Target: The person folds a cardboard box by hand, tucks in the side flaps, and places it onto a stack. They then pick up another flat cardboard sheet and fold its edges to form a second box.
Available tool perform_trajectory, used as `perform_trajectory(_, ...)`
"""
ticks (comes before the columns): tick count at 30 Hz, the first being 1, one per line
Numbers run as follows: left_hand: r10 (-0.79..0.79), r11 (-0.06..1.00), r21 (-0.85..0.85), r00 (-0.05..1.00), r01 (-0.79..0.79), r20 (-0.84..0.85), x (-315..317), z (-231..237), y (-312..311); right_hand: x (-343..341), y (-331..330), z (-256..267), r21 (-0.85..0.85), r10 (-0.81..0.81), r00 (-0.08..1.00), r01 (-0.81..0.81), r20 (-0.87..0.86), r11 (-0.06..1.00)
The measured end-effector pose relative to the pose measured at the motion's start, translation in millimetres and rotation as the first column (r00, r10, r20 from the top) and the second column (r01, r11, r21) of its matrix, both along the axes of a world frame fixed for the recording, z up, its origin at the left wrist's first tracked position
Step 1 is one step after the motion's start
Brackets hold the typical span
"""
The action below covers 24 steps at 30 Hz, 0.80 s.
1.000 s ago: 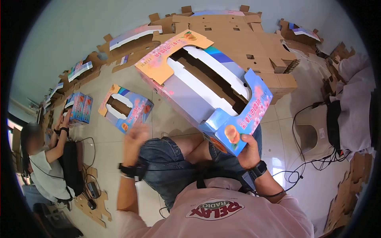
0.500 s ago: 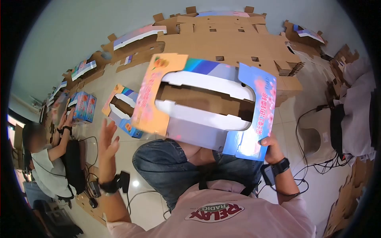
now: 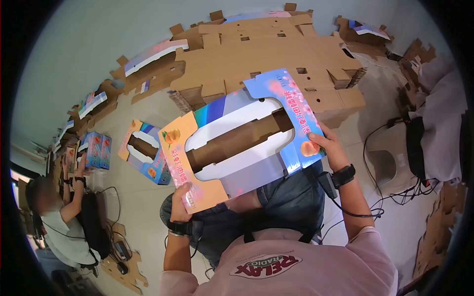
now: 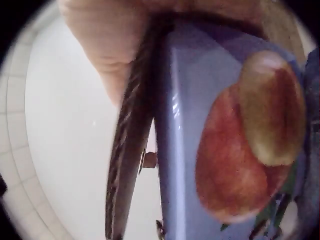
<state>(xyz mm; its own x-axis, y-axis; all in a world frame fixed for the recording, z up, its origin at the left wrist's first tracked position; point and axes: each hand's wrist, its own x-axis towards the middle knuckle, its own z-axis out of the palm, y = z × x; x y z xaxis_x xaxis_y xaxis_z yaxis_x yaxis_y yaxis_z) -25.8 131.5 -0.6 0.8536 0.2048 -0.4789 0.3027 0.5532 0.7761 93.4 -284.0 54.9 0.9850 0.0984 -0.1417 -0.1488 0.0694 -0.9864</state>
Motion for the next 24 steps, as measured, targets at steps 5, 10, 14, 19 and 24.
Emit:
perform_trajectory(5,0.037,0.999,0.012,0.999,-0.037,0.007,-2.9,-6.2,0.0,-5.3,9.5,-12.5,-0.156,-0.045,0.957,0.093,0.286,0.983)
perform_trajectory(10,0.009,1.0,-0.01,1.0,-0.009,0.001,-6.7,-21.0,13.9,-36.1,8.0,-12.6,-0.152,-0.006,0.93,0.066,0.367,0.986)
perform_trajectory(14,0.033,0.998,0.051,0.999,-0.033,-0.011,-6.3,-24.5,13.3,-37.5,10.8,-33.4,-0.004,-0.26,0.944,0.267,0.204,0.964)
perform_trajectory(19,0.04,0.999,0.017,0.998,-0.039,-0.046,-8.3,-15.0,7.5,-22.1,7.7,-45.6,-0.144,-0.468,0.838,0.518,0.28,0.843)
perform_trajectory(24,0.003,1.0,0.008,0.998,-0.003,-0.069,-7.8,-11.9,7.1,-13.0,3.1,-44.1,-0.029,-0.536,0.823,0.551,0.188,0.834)
